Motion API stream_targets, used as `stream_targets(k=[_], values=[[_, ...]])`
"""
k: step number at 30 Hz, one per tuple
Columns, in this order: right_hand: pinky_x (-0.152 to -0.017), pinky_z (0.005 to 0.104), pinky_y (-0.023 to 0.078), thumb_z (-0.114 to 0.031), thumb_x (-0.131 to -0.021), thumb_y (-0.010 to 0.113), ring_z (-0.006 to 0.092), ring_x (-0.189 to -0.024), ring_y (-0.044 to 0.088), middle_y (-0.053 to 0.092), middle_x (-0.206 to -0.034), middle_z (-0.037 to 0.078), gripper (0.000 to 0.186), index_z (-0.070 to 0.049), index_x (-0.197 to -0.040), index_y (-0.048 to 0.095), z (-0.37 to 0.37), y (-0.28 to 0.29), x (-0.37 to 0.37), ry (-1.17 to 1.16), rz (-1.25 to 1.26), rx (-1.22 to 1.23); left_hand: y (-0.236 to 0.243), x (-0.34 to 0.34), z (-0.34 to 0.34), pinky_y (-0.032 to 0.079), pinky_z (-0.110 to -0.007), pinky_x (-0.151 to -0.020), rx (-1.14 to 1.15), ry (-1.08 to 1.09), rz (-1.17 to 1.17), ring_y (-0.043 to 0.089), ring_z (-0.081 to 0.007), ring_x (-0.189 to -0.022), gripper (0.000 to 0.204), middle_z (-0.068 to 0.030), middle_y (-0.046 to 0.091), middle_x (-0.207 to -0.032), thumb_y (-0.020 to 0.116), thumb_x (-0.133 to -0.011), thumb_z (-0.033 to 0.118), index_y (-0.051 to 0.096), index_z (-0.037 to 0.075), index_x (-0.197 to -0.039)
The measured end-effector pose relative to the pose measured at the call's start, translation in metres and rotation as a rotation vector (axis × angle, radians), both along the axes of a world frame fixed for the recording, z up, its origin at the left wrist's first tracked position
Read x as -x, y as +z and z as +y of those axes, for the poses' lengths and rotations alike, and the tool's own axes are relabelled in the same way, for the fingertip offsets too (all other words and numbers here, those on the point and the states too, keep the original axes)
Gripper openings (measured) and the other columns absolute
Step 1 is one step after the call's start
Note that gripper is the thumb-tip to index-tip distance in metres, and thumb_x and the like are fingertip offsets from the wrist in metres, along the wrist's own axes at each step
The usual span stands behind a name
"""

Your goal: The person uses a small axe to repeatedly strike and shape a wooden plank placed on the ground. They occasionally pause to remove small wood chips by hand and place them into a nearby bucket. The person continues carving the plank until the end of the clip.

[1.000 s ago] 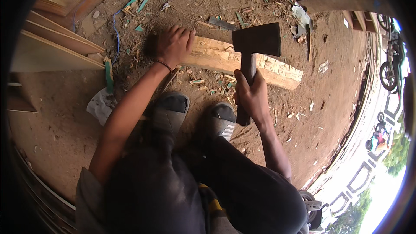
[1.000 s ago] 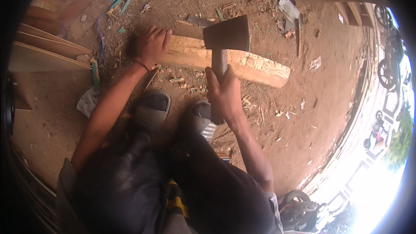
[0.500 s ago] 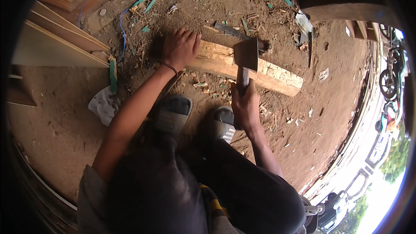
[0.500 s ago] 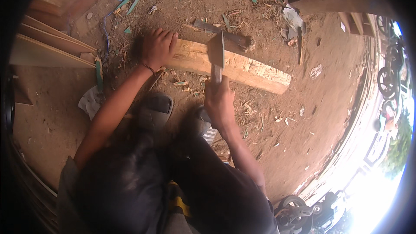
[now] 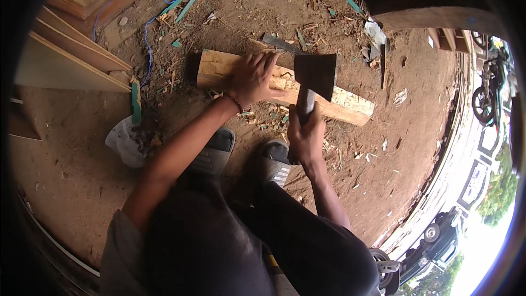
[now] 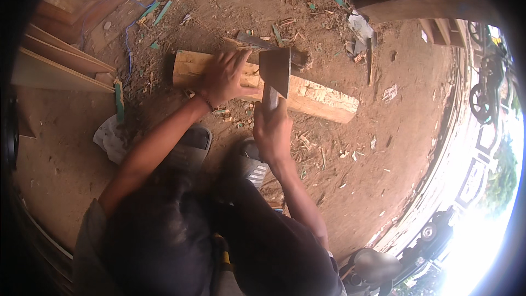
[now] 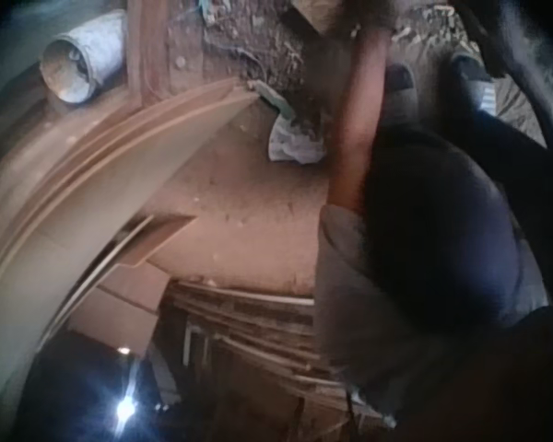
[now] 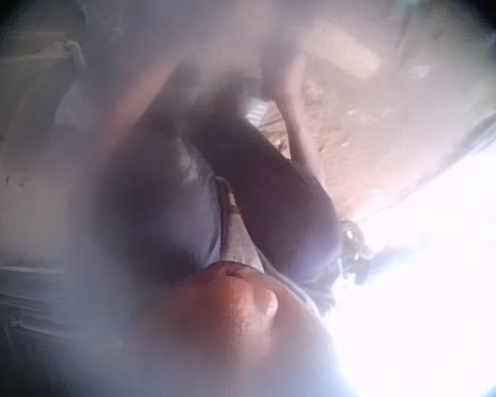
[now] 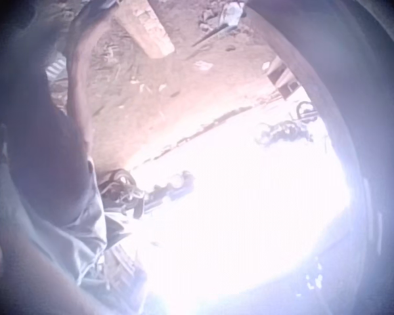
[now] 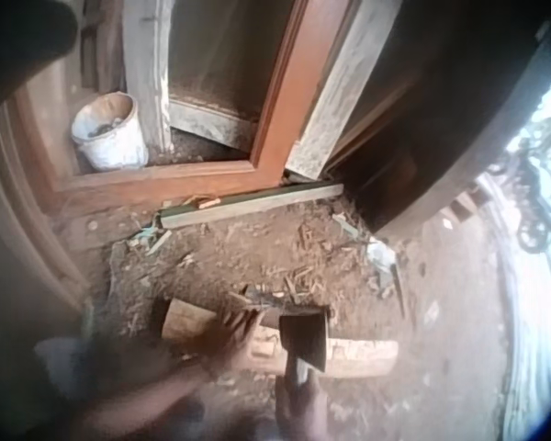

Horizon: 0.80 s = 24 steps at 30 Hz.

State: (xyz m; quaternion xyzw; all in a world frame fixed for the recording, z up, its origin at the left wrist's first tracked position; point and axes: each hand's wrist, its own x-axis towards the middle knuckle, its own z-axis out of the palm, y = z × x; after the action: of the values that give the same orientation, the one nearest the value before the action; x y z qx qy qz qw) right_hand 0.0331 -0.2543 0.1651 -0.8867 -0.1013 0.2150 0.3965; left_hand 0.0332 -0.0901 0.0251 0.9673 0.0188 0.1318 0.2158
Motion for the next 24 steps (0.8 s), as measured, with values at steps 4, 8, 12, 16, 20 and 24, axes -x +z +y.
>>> stream_targets(k=[4, 8, 12, 16, 20, 24], values=[[-0.049, 0.0326, 0.047, -0.014, -0.096, 0.061, 0.0159, -0.057, 0.062, 0.064, -0.066, 0.016, 0.026, 0.008, -0.106, 0.051, -0.007, 0.011, 0.000, -0.110, 0.090, -0.177, 0.000, 0.003, 0.004, 0.043, -0.041, -0.099, -0.001, -0.011, -0.041, 0.058, -0.0297, -0.111, 0.108, -0.0167, 0.061, -0.123, 0.076, -0.065, 0.073, 0.047, -0.002, -0.137], [-0.052, 0.0389, 0.050, -0.014, -0.097, 0.059, 0.0259, -0.060, 0.067, 0.066, -0.069, 0.022, 0.032, 0.012, -0.114, 0.051, 0.000, 0.005, 0.006, -0.079, 0.001, -0.032, -0.002, 0.003, 0.003, 0.043, -0.040, -0.101, -0.018, -0.010, -0.064, 0.057, -0.0292, -0.114, 0.110, -0.0161, 0.060, -0.126, 0.076, -0.064, 0.072, 0.046, -0.002, -0.139], [-0.053, 0.0401, 0.051, -0.014, -0.096, 0.060, 0.0271, -0.059, 0.067, 0.066, -0.069, 0.023, 0.026, 0.009, -0.104, 0.050, -0.009, -0.002, 0.007, -0.031, 0.050, 0.012, -0.003, 0.002, 0.003, 0.038, -0.043, -0.107, -0.038, -0.018, -0.043, 0.056, -0.0281, -0.115, 0.119, -0.0158, 0.060, -0.130, 0.072, -0.062, 0.079, 0.043, -0.005, -0.140], [-0.053, 0.0404, 0.051, -0.016, -0.097, 0.060, 0.0281, -0.059, 0.068, 0.065, -0.069, 0.024, 0.028, 0.009, -0.106, 0.049, -0.014, -0.007, 0.015, -0.079, 0.007, -0.030, -0.002, 0.003, 0.005, 0.042, -0.039, -0.104, -0.079, -0.008, -0.061, 0.059, -0.0261, -0.110, 0.111, -0.0147, 0.064, -0.120, 0.074, -0.065, 0.074, 0.046, -0.003, -0.139], [-0.057, 0.0488, 0.054, -0.015, -0.096, 0.058, 0.0448, -0.066, 0.069, 0.064, -0.072, 0.032, 0.034, 0.010, -0.114, 0.045, -0.012, -0.009, 0.016, 0.037, -0.039, 0.097, -0.002, 0.004, 0.005, 0.042, -0.038, -0.102, -0.104, -0.022, -0.116, 0.059, -0.0258, -0.108, 0.111, -0.0143, 0.064, -0.120, 0.074, -0.065, 0.074, 0.046, -0.004, -0.138], [-0.055, 0.0441, 0.052, -0.014, -0.096, 0.060, 0.0377, -0.063, 0.070, 0.065, -0.070, 0.027, 0.031, 0.007, -0.115, 0.048, -0.016, -0.002, 0.016, 0.019, -0.026, -0.018, -0.001, 0.004, 0.003, 0.042, -0.038, -0.101, -0.106, -0.011, -0.070, 0.060, -0.0253, -0.108, 0.113, -0.0146, 0.063, -0.123, 0.075, -0.064, 0.074, 0.045, -0.005, -0.139]])
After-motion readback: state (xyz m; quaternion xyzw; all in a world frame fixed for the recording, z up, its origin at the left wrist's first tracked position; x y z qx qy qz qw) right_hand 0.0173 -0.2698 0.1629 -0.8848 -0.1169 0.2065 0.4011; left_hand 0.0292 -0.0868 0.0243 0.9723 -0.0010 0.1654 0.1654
